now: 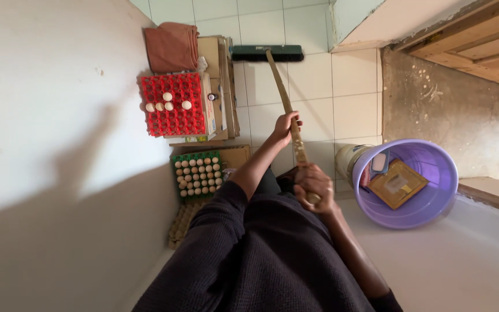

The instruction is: Sweeping the tiled floor with a long-handled broom.

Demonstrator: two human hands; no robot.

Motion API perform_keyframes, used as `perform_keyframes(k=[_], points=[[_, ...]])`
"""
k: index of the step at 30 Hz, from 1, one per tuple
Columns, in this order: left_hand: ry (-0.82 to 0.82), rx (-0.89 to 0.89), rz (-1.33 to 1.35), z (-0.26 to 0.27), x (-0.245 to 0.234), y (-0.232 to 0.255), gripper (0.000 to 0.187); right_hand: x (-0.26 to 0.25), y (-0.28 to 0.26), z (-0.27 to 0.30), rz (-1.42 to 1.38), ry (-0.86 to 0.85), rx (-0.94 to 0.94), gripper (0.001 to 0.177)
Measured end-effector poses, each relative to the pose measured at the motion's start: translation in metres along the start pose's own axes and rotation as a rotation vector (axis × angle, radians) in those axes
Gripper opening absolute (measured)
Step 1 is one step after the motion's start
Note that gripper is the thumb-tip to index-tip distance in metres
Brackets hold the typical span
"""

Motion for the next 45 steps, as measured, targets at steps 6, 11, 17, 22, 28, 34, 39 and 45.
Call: perform_keyframes(k=[6, 11, 17, 22, 28, 34, 39, 45], points=[[-0.075, 0.045, 0.01, 0.028, 0.016, 0.008, 0.018, 0.001, -0.002, -0.011, -0.015, -0.014, 0.101, 0.016], [-0.207, -0.067, -0.048, 0.068, 0.076, 0.002, 0.022, -0.066, -0.076, -0.057, -0.056, 0.159, 0.085, 0.014], [-0.169, -0.274, 0.173, 0.095, 0.089, -0.065, 0.017, -0.106, -0.117, -0.068, -0.187, 0.351, 0.187, 0.029], [-0.12, -0.451, 0.178, 0.064, 0.077, -0.12, 0.023, -0.103, -0.097, -0.068, 0.004, 0.339, 0.429, 0.03], [-0.262, -0.371, 0.244, 0.021, 0.094, -0.135, 0.024, -0.133, -0.066, -0.032, -0.053, 0.518, 0.39, 0.037], [-0.262, -0.248, 0.325, -0.048, 0.101, -0.117, 0.012, -0.159, -0.024, -0.038, -0.109, 0.391, 0.211, 0.04], [-0.17, -0.192, 0.175, -0.099, 0.132, -0.084, 0.016, -0.22, 0.052, 0.003, -0.194, 0.427, 0.202, 0.041], [-0.075, -0.214, -0.004, -0.112, 0.208, -0.051, 0.016, -0.316, 0.076, -0.042, -0.252, 0.398, 0.299, 0.038]])
Point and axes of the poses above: each hand's wrist, its own z-axis away from the middle knuckle, its own x-axis out of the palm, y = z × x, the point moved 8 cm from there along -z, towards the middle knuckle, and after that the axes turned 9 degrees about -x, right-handed, at the moved point
